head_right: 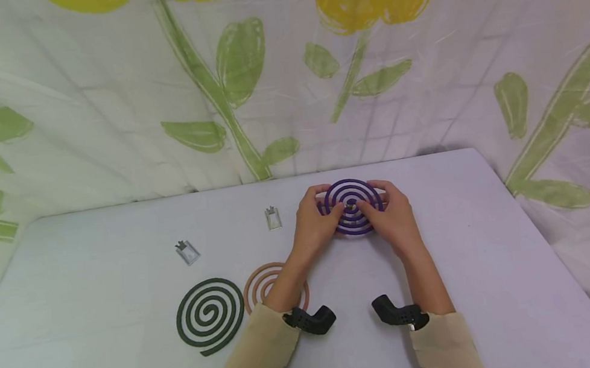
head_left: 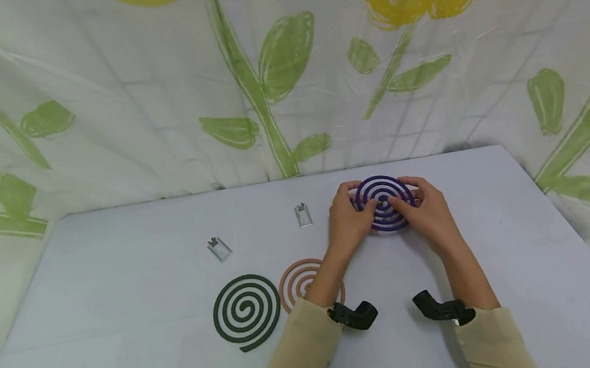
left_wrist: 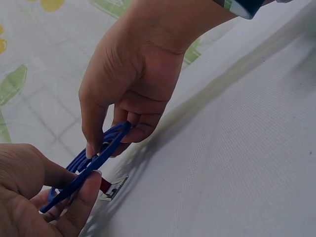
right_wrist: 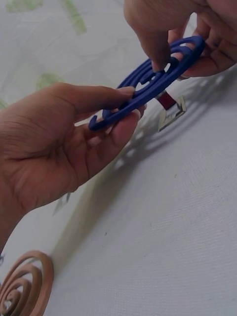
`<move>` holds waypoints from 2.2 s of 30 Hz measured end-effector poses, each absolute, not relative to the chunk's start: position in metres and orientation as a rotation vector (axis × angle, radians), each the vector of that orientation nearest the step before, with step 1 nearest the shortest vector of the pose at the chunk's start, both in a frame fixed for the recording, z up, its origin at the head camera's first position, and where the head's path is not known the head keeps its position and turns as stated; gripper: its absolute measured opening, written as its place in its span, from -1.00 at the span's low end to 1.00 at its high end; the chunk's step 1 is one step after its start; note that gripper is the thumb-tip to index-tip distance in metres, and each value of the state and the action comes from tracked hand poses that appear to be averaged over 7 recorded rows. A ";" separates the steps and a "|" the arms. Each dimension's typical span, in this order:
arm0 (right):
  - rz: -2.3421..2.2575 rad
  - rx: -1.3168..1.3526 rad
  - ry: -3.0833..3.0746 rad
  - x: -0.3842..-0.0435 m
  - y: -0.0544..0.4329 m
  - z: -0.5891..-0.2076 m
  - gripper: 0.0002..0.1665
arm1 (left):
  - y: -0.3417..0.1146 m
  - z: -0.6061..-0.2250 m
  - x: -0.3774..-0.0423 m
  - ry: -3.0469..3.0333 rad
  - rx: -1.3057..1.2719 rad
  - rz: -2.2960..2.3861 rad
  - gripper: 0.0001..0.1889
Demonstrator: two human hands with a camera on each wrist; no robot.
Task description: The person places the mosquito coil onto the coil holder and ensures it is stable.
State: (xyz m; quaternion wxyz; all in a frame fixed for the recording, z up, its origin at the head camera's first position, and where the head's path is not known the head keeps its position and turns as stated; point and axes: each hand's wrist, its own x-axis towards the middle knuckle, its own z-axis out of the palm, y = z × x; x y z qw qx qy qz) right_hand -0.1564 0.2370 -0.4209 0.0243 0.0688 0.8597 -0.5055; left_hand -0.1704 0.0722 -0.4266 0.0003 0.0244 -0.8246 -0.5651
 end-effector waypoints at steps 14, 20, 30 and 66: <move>-1.588 0.229 2.648 -0.157 0.236 -0.420 -0.28 | 0.072 -0.425 -0.171 -2.596 0.091 -1.771 -0.53; -1.592 0.240 2.635 -0.157 0.236 -0.421 -0.27 | 0.071 -0.425 -0.169 -2.607 0.087 -1.760 -0.54; -1.594 0.223 2.649 -0.157 0.237 -0.423 -0.28 | 0.071 -0.426 -0.169 -2.596 0.088 -1.767 -0.54; -1.601 0.252 2.615 -0.157 0.238 -0.427 -0.28 | 0.073 -0.431 -0.169 -2.583 0.081 -1.768 -0.54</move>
